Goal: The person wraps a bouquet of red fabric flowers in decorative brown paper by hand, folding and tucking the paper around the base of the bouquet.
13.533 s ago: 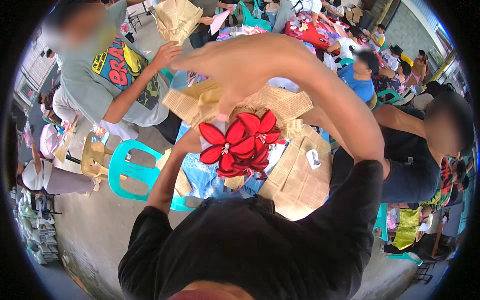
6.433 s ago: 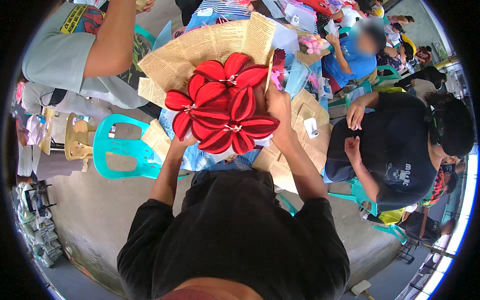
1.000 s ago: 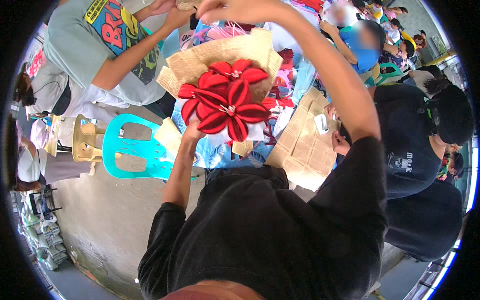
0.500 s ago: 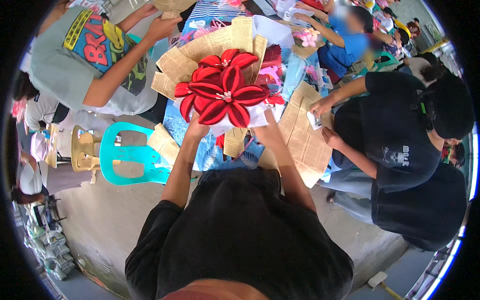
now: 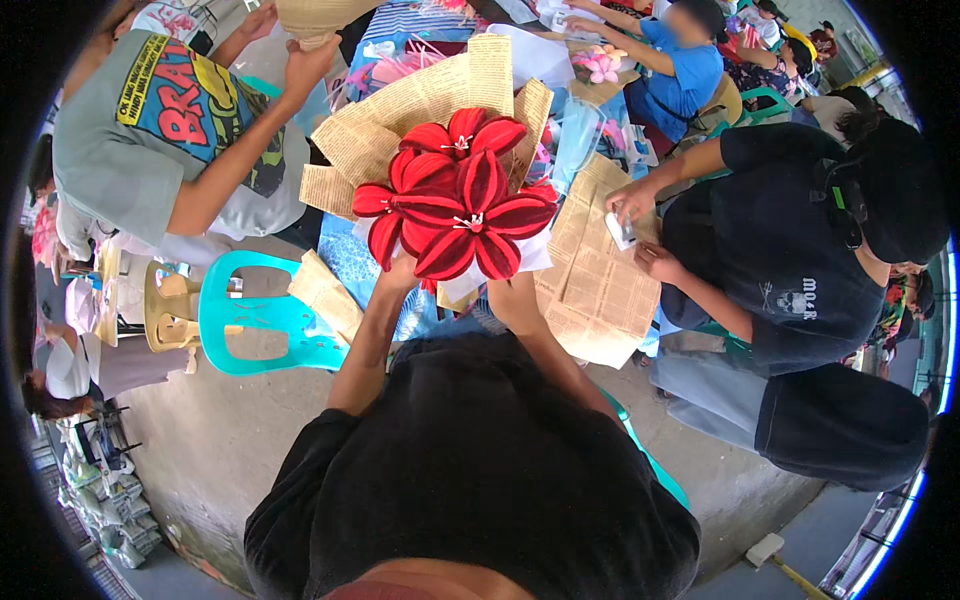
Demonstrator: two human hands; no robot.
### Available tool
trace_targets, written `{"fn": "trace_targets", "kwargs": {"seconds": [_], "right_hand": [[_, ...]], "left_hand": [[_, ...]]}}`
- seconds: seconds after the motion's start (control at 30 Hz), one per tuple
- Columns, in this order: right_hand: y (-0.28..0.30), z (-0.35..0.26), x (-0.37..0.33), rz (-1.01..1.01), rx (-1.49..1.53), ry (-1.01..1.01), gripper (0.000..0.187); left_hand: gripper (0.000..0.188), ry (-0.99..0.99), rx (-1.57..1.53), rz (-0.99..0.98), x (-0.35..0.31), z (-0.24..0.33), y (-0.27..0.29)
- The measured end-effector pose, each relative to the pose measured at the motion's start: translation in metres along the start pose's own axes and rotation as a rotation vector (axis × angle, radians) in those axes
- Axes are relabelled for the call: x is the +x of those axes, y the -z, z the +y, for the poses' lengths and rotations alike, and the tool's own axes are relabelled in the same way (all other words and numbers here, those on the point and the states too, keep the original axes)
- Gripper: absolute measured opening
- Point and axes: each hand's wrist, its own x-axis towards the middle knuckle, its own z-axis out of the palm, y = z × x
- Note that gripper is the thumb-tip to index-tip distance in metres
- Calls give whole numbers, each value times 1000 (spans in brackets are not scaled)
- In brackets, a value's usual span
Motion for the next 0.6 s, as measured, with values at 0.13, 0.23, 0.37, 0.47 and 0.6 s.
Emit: {"fn": "trace_targets", "kwargs": {"seconds": [0.13, 0.23, 0.37, 0.47, 0.6], "right_hand": [[1, 2, -9, 47, 36, 32, 31], [4, 3, -16, 38, 7, 34, 30], [6, 9, -20, 13, -59, 43, 32], [7, 9, -15, 1, -96, 33, 35], [1, 18, -9, 46, 69, -64, 33]], "left_hand": [[61, -34, 184, 0, -8, -2, -2], [62, -128, 245, -54, -9, -2, 2], [57, -184, 359, -27, -13, -8, 4], [49, -135, 250, 59, -11, -12, -4], [43, -138, 296, 50, 3, 4, -17]]}}
